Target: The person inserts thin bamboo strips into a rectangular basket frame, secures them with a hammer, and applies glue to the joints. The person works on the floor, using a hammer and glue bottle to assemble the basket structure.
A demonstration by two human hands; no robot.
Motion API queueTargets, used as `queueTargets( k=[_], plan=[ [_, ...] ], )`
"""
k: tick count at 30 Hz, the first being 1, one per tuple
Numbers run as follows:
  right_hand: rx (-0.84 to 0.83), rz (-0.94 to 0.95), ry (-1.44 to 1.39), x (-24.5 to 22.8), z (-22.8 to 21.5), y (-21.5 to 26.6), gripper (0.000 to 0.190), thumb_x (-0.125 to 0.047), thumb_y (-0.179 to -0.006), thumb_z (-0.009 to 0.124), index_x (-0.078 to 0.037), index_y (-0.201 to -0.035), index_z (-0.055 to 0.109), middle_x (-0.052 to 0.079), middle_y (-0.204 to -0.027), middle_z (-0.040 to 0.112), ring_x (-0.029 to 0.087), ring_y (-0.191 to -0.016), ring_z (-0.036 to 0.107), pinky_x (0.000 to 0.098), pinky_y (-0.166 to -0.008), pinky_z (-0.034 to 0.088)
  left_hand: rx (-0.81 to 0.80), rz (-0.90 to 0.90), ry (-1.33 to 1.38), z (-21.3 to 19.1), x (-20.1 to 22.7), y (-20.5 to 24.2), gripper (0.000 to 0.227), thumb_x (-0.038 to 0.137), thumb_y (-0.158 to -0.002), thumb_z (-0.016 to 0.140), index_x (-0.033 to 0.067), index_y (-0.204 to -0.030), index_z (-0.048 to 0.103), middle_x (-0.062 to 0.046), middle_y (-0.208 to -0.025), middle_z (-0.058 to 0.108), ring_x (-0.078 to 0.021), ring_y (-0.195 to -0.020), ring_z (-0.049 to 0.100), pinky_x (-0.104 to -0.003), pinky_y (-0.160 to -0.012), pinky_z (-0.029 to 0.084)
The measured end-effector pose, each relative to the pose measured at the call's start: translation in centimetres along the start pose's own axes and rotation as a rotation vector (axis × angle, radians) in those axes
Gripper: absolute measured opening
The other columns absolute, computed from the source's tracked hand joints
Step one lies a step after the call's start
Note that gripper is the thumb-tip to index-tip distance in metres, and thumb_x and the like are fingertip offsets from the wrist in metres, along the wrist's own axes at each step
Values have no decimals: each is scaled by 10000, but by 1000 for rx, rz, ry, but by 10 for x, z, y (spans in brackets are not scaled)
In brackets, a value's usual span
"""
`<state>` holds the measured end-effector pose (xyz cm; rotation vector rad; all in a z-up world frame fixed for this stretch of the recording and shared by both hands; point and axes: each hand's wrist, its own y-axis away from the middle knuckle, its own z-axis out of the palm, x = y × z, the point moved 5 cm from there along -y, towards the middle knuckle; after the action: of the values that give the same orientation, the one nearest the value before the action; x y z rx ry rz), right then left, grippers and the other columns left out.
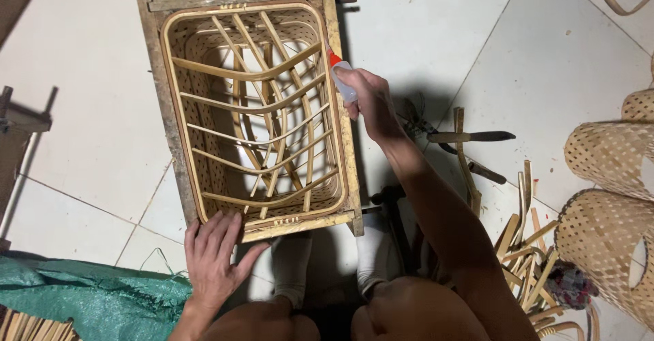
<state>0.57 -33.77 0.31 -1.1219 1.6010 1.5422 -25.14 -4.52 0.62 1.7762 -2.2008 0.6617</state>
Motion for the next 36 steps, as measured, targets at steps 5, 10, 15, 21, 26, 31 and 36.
queueTargets(
  k=[5,10,15,21,26,31,36],
  plan=[
    [48,18,45,8,0,13,423,-446,-903,609,-27,-869,656,24,-683,572,107,-532,503,269,-453,395,16,-4,-40,2,1,0,723,440,-758,861,25,-1301,626,-116,-1090,687,-278,-1147,616,-528,-1142,373],
    [102,100,89,35,-2,52,413,-426,-883,671,-25,-812,601,61,-700,603,114,-541,588,274,-458,492,53,14,-50,4,1,2,697,425,-811,853,6,-1319,625,-117,-1093,674,-286,-1156,616,-518,-1151,380],
    [88,69,37,47,-7,57,396,-397,-900,685,-25,-782,615,60,-696,588,116,-530,555,271,-453,446,51,19,-65,4,1,3,724,448,-814,848,4,-1334,609,-125,-1109,667,-286,-1151,609,-524,-1153,377],
    [101,72,40,48,-2,58,373,-382,-901,680,-26,-792,664,47,-687,600,105,-522,544,255,-446,429,65,31,-70,3,3,3,728,440,-823,843,-3,-1346,596,-127,-1109,663,-290,-1154,607,-528,-1154,381],
    [169,168,69,62,-1,97,333,-347,-903,706,-34,-827,624,39,-700,648,108,-538,607,260,-461,511,74,34,-76,0,5,0,721,420,-832,856,-8,-1349,594,-132,-1122,662,-292,-1160,607,-521,-1158,386],
    [90,-24,1,69,-3,119,369,-371,-977,659,-28,-842,648,51,-689,654,87,-561,615,233,-516,487,62,35,-46,-2,5,3,753,417,-829,860,-32,-1362,575,-140,-1152,663,-306,-1163,601,-537,-1148,382],
    [122,112,43,76,-6,115,388,-389,-941,684,-26,-815,636,47,-676,647,90,-543,622,245,-496,497,79,40,-46,-2,7,1,738,408,-843,866,-28,-1363,576,-146,-1156,656,-313,-1160,598,-540,-1150,387]
  ],
)
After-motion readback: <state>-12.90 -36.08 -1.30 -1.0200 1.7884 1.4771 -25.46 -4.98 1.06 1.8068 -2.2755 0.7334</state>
